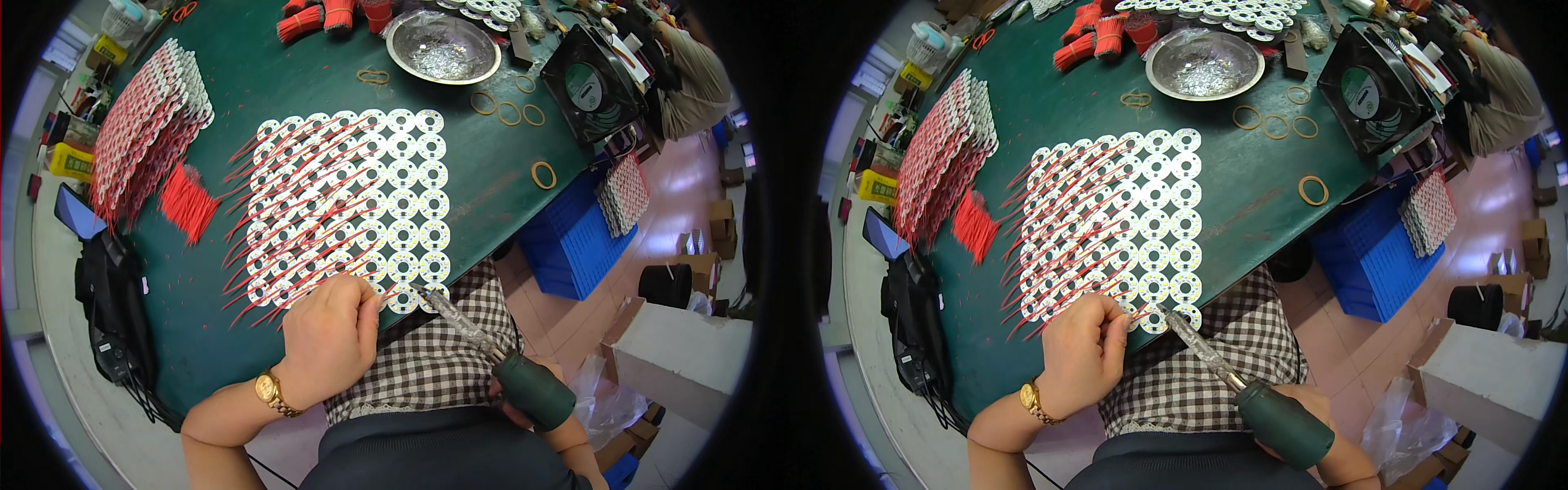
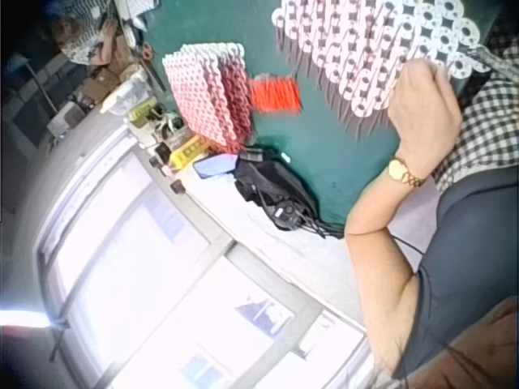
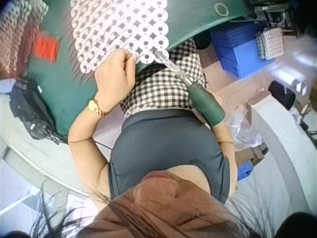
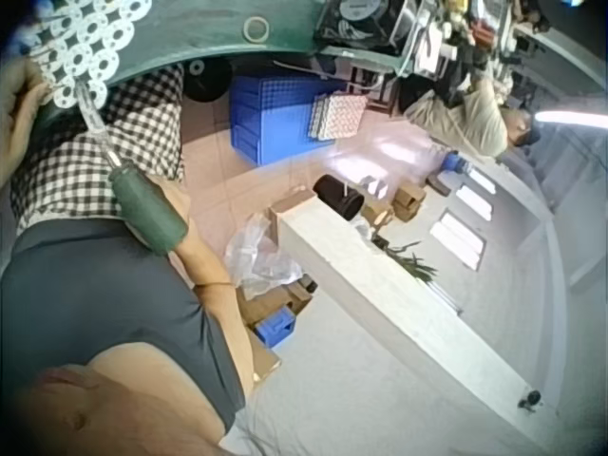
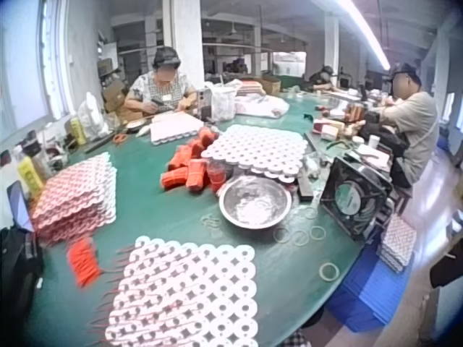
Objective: The person solders wires onto an array of LED circuit boards using a soldering iron, stacks the completed board onto a pile, and lays down a new board on the table.
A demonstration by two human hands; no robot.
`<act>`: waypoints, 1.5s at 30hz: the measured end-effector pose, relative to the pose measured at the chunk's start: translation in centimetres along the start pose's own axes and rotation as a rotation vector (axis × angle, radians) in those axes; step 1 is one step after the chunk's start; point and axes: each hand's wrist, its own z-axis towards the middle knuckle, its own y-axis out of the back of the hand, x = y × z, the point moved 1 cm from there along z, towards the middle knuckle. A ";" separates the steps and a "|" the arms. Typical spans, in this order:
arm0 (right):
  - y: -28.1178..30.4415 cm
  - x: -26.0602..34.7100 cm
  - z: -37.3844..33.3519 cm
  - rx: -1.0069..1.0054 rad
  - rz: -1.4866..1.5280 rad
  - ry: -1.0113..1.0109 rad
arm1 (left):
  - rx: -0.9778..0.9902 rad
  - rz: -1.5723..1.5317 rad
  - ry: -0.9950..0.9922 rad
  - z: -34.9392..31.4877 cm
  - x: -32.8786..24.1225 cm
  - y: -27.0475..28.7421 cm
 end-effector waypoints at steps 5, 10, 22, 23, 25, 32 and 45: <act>1.1 0.8 0.3 0.082 -0.188 -0.034 | 0.009 -0.002 0.002 -0.1 -0.1 -0.1; 1.3 1.2 -0.1 0.081 -0.125 -0.106 | -0.005 -0.008 -0.070 -0.1 -0.2 -0.1; 0.7 0.6 -0.9 0.068 -0.107 -0.098 | 0.076 0.018 -0.134 -0.3 -0.4 -0.3; 0.7 0.7 -0.9 0.062 -0.088 -0.137 | 0.076 0.025 -0.137 -0.3 -0.5 -0.3; 0.0 0.4 -1.5 -0.012 0.029 -0.207 | 0.078 0.030 -0.139 -0.4 -0.7 -0.4; 1.0 0.1 0.1 0.014 -0.149 0.139 | 0.079 0.047 -0.119 -0.3 -0.9 -0.4; 1.7 2.6 2.0 0.121 -0.274 -0.024 | 0.088 0.063 -0.178 -0.5 0.2 0.0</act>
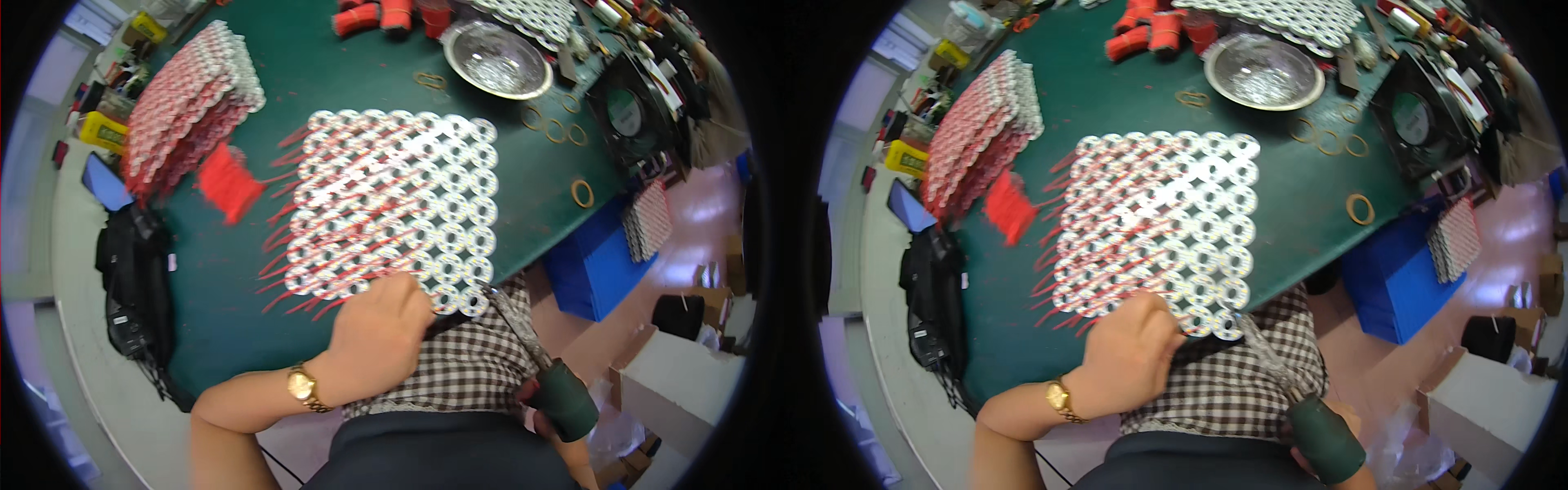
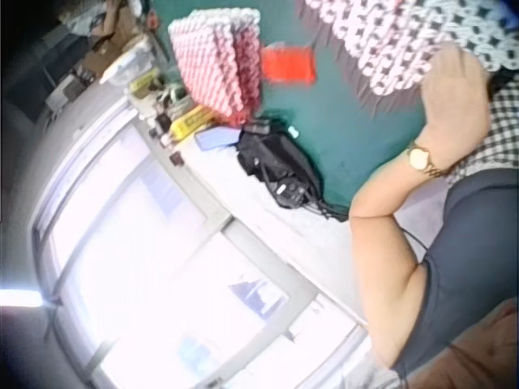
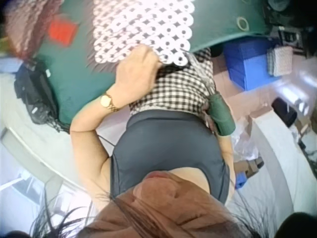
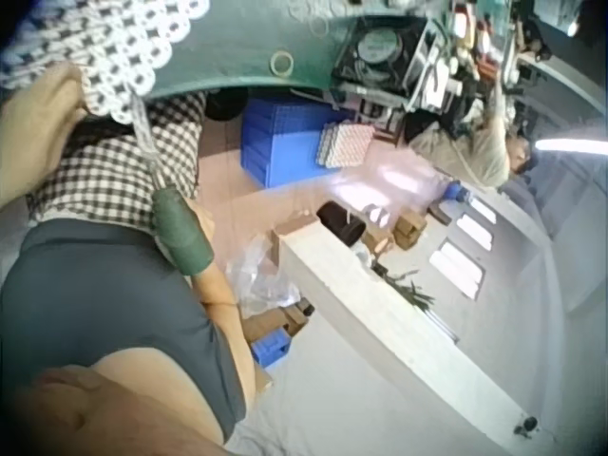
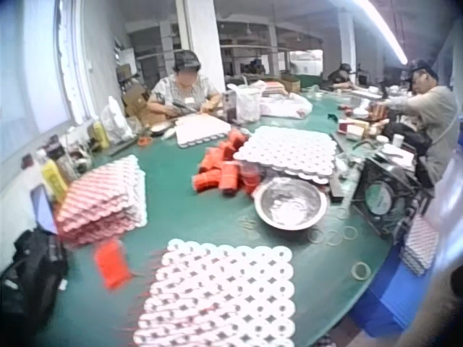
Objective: The person solders wires onto an array of LED circuit boards using a soldering iron, stacks the completed board onto a pile, and lays down a new board on the table.
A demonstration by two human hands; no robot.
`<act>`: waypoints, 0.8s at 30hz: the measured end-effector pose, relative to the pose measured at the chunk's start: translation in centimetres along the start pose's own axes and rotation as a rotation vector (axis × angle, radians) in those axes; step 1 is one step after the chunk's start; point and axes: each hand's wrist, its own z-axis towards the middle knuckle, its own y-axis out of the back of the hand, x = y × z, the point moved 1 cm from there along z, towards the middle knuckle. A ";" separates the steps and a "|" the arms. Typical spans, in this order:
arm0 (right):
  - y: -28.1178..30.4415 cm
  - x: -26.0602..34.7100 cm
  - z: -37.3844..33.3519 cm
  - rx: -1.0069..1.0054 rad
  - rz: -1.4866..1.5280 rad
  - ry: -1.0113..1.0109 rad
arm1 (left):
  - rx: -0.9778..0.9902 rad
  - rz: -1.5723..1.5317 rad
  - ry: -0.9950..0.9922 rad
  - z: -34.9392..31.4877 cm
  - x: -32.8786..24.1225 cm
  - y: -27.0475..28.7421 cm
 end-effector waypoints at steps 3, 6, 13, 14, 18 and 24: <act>-0.7 1.0 0.1 -0.060 0.212 -0.327 | -0.082 -0.020 -0.096 0.6 0.4 1.4; -2.0 0.8 0.1 -0.154 0.094 -0.379 | -0.287 0.318 -0.012 1.2 2.8 5.1; -1.6 -0.2 1.4 -0.187 0.041 -0.224 | -0.144 0.840 0.499 0.4 10.6 9.6; -1.9 -0.5 1.3 -0.200 0.088 -0.253 | -0.090 0.890 0.502 0.2 11.4 9.2; -1.9 -1.5 1.5 -0.105 0.200 -0.371 | -0.114 0.947 0.484 0.2 12.3 8.2; -0.2 -2.6 2.6 -0.104 0.430 -0.247 | -0.162 0.915 0.555 -0.5 13.3 9.0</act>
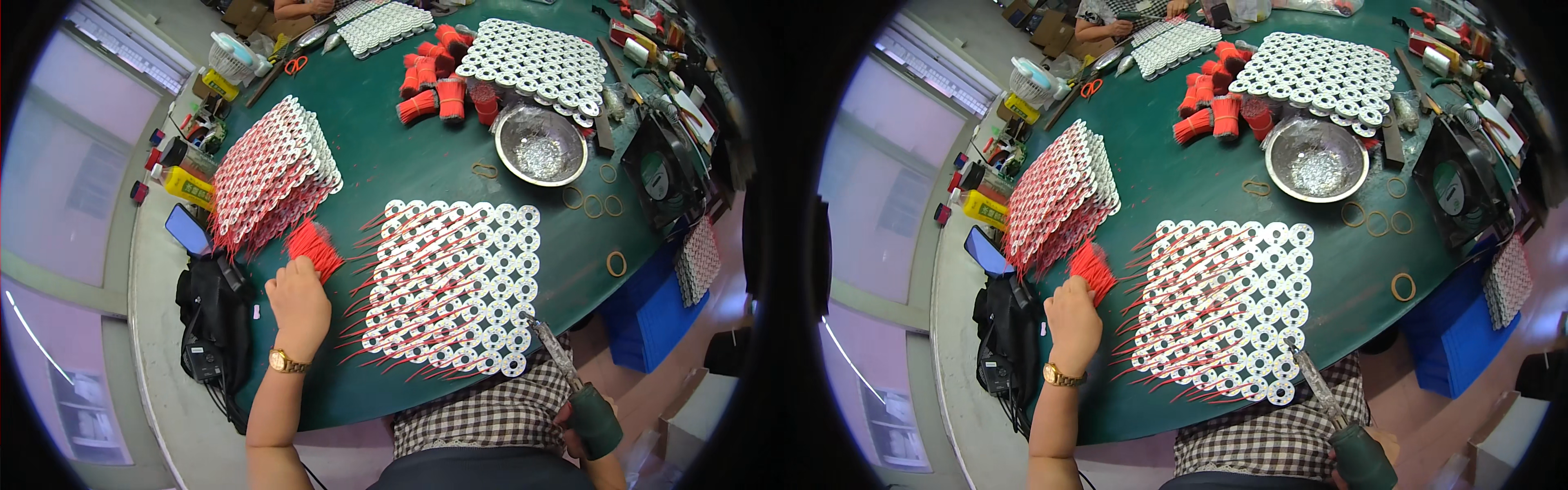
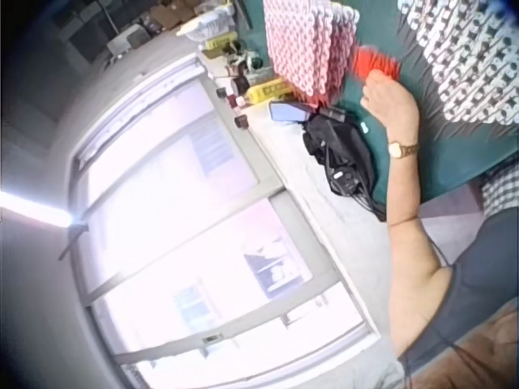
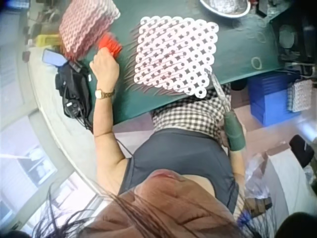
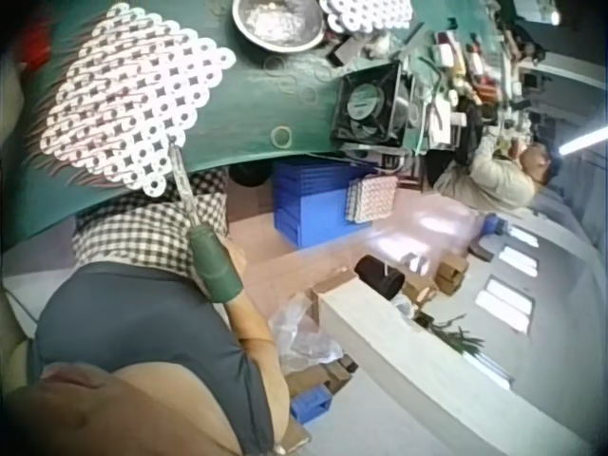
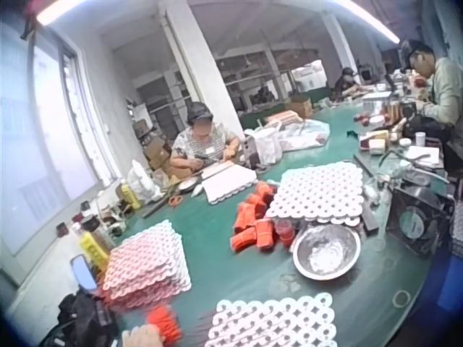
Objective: The person solders wires onto an array of LED circuit boards using a soldering iron, stacks the completed board onto a pile, and lays down a new board on the table.
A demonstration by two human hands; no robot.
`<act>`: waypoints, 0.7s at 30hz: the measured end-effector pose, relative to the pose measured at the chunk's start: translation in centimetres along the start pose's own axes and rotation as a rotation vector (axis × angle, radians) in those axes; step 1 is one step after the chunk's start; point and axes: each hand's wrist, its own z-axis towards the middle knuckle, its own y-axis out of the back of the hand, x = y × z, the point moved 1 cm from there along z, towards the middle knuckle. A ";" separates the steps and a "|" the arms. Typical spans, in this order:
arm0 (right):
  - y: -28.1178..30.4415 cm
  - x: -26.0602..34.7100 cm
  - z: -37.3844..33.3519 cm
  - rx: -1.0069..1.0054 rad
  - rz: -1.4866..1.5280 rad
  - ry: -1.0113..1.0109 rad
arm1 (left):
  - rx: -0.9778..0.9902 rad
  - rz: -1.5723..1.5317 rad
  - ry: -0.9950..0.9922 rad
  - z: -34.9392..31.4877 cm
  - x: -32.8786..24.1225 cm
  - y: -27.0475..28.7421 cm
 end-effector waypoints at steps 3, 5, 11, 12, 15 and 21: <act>-0.7 -1.6 -0.3 -0.201 0.206 -0.054 | -0.076 -0.088 0.021 0.3 -0.2 -0.1; 0.1 -2.5 0.4 -0.143 0.142 0.064 | -0.063 -0.200 0.043 0.8 -0.8 0.7; 0.2 -2.3 3.5 -0.071 0.045 0.195 | -0.010 -1.014 0.034 3.1 -5.8 3.4; -0.7 -3.4 4.1 -0.089 0.350 0.206 | 0.029 -1.125 -0.011 3.6 -7.2 3.5; -1.5 -3.8 6.0 -0.087 0.714 0.194 | 0.085 -1.222 -0.151 5.0 -11.0 4.1; -0.9 0.6 9.4 -0.181 0.764 0.079 | 0.308 -1.166 -0.150 8.2 -15.6 3.2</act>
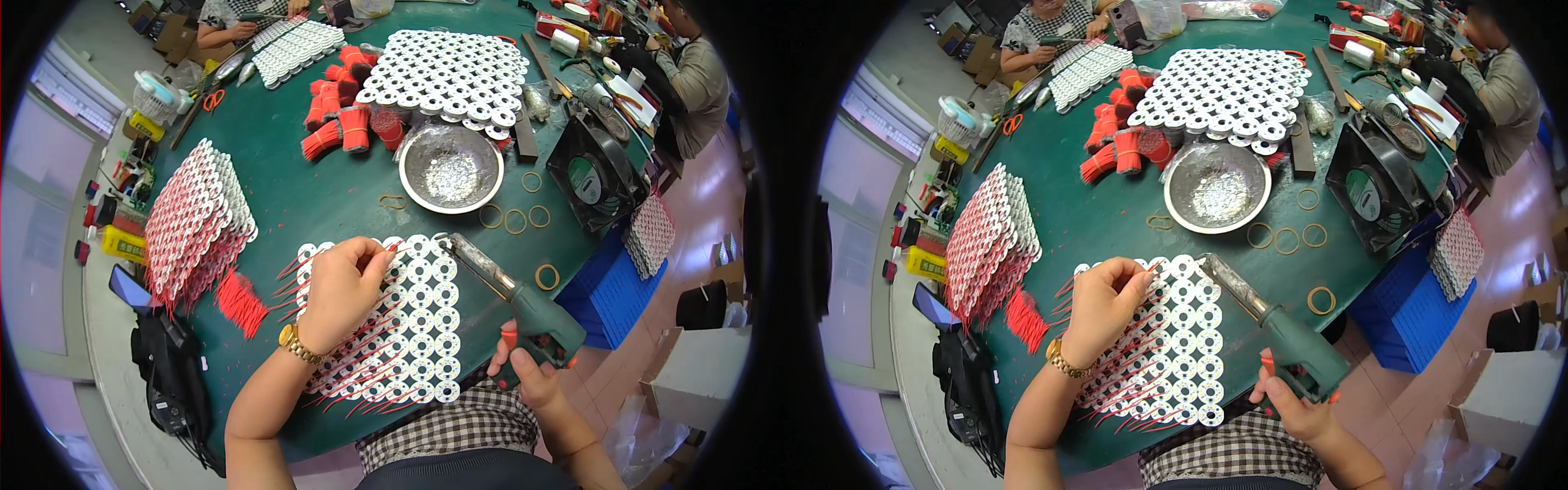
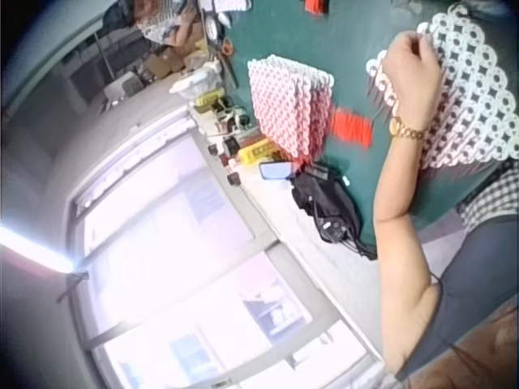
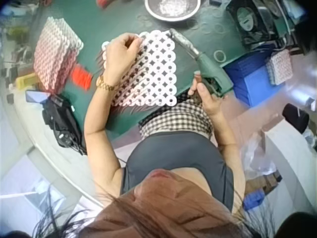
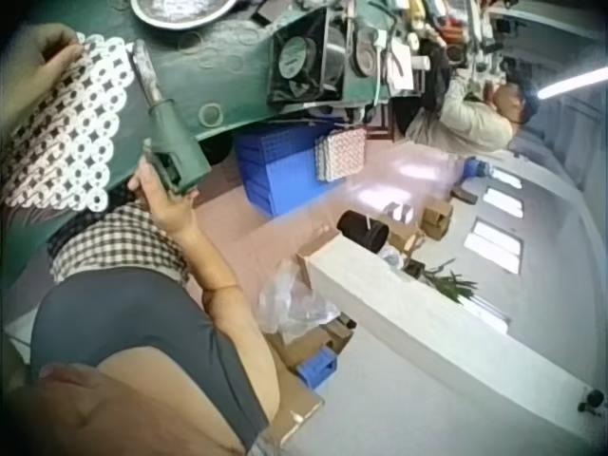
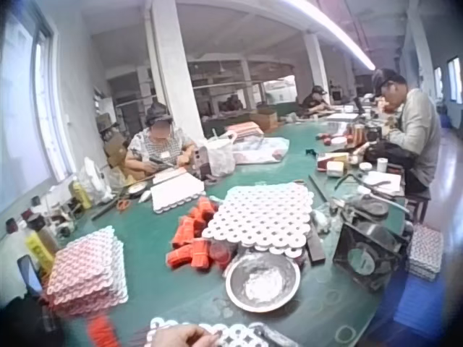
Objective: The person solders wires onto an array of LED circuit boards using a soldering iron, stacks the completed board onto a pile, and lays down a new board on the table.
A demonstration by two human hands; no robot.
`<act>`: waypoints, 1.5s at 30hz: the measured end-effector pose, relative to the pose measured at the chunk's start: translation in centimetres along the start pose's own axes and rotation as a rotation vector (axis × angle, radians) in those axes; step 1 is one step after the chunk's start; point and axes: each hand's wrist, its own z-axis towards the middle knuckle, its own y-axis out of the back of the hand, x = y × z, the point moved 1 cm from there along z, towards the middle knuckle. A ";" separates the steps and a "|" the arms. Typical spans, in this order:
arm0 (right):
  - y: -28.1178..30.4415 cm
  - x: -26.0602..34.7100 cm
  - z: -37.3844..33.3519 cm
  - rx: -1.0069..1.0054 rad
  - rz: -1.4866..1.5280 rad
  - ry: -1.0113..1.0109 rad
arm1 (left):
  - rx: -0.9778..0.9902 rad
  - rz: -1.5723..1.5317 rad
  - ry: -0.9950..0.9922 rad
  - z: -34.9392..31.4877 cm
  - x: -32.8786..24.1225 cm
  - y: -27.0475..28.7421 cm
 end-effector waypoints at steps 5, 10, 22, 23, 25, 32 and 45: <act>0.5 0.5 0.9 0.005 0.048 -0.047 | -0.076 0.094 -0.084 0.8 1.9 -1.7; 0.3 1.2 1.3 0.084 -0.003 0.015 | -0.058 -0.040 0.029 1.2 1.2 -1.8; 0.6 0.4 1.1 0.029 -0.485 -0.015 | -0.038 0.095 -0.090 1.2 1.4 -1.7; 0.5 0.4 1.1 0.022 -0.505 0.006 | -0.037 0.092 -0.088 1.1 1.5 -1.7; 0.3 0.6 1.3 0.016 -0.520 0.024 | -0.051 0.100 -0.083 1.1 1.5 -1.8; -0.4 1.6 2.4 0.010 -0.558 0.024 | -0.074 0.135 -0.102 1.2 1.3 -1.9; -0.1 1.6 2.0 0.037 -0.680 0.153 | -0.089 0.159 -0.100 1.2 1.2 -2.0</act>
